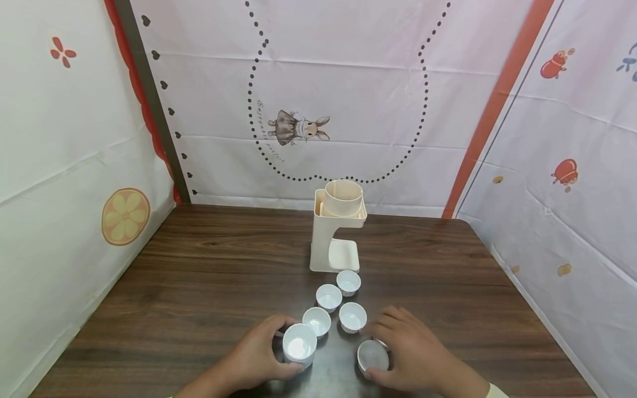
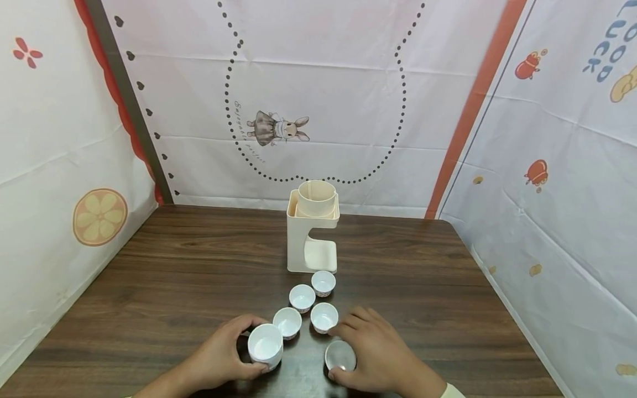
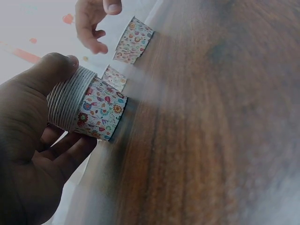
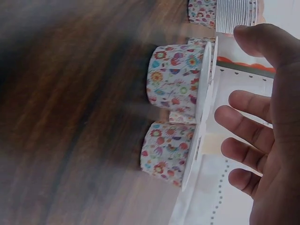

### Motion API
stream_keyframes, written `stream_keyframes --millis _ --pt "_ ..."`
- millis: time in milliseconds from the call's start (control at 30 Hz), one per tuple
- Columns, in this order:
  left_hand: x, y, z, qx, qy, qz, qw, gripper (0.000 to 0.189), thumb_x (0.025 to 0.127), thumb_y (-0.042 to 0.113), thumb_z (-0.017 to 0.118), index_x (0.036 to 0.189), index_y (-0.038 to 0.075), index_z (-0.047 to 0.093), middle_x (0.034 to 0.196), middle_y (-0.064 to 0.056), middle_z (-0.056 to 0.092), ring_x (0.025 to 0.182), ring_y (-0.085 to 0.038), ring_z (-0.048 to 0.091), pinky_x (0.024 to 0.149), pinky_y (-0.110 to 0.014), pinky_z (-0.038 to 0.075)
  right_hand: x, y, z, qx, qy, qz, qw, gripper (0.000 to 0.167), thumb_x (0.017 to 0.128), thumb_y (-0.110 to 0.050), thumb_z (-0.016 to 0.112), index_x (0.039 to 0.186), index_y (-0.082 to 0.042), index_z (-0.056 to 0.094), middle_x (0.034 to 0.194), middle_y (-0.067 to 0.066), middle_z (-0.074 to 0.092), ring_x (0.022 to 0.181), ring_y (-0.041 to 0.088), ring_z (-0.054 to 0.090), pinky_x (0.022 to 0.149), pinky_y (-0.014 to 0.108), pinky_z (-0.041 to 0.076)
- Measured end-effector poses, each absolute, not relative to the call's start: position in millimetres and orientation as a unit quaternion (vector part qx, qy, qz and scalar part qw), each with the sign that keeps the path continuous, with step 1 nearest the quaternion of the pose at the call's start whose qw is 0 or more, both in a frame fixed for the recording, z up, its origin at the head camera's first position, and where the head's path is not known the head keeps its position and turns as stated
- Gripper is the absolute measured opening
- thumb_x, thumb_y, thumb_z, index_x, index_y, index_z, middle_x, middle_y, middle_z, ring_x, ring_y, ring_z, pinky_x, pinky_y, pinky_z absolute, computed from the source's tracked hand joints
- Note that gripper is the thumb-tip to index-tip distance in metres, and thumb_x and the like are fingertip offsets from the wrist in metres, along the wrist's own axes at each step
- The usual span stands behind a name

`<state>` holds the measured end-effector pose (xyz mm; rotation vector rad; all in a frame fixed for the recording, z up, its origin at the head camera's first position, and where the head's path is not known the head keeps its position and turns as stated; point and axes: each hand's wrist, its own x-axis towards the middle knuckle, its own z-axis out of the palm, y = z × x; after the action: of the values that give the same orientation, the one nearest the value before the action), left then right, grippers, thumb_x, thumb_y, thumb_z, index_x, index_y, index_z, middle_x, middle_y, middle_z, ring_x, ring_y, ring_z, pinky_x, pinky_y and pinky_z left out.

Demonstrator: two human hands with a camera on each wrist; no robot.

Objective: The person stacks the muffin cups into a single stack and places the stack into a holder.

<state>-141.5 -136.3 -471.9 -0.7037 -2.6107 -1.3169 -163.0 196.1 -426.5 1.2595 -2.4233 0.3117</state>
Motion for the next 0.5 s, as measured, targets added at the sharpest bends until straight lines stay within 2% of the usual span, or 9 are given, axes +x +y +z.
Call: stream_keyframes --millis 233,500 --pt "-142.1 -137.0 -472.3 -0.234 -0.864 -0.439 0.071 0.061 0.066 0.038 0.097 0.114 0.018 0.066 0.104 0.017 0.063 0.094 -0.004 0.059 0.085 -0.033 0.052 -160.0 200.6 -429.0 0.432 -0.883 0.090 0.160 0.058 0.067 -0.055 0.087 0.113 -0.026 0.071 0.109 -0.019 0.062 0.105 0.006 0.052 0.091 0.039 0.048" --pt "-142.4 -136.6 -473.2 -0.238 -0.862 -0.442 0.070 0.060 0.067 0.039 0.097 0.115 0.018 0.066 0.104 0.017 0.063 0.094 -0.004 0.059 0.084 -0.033 0.052 -160.4 201.7 -434.3 0.431 -0.884 0.085 0.157 0.061 0.062 -0.053 0.089 0.114 -0.026 0.071 0.109 -0.019 0.062 0.107 0.007 0.052 0.093 0.042 0.049"
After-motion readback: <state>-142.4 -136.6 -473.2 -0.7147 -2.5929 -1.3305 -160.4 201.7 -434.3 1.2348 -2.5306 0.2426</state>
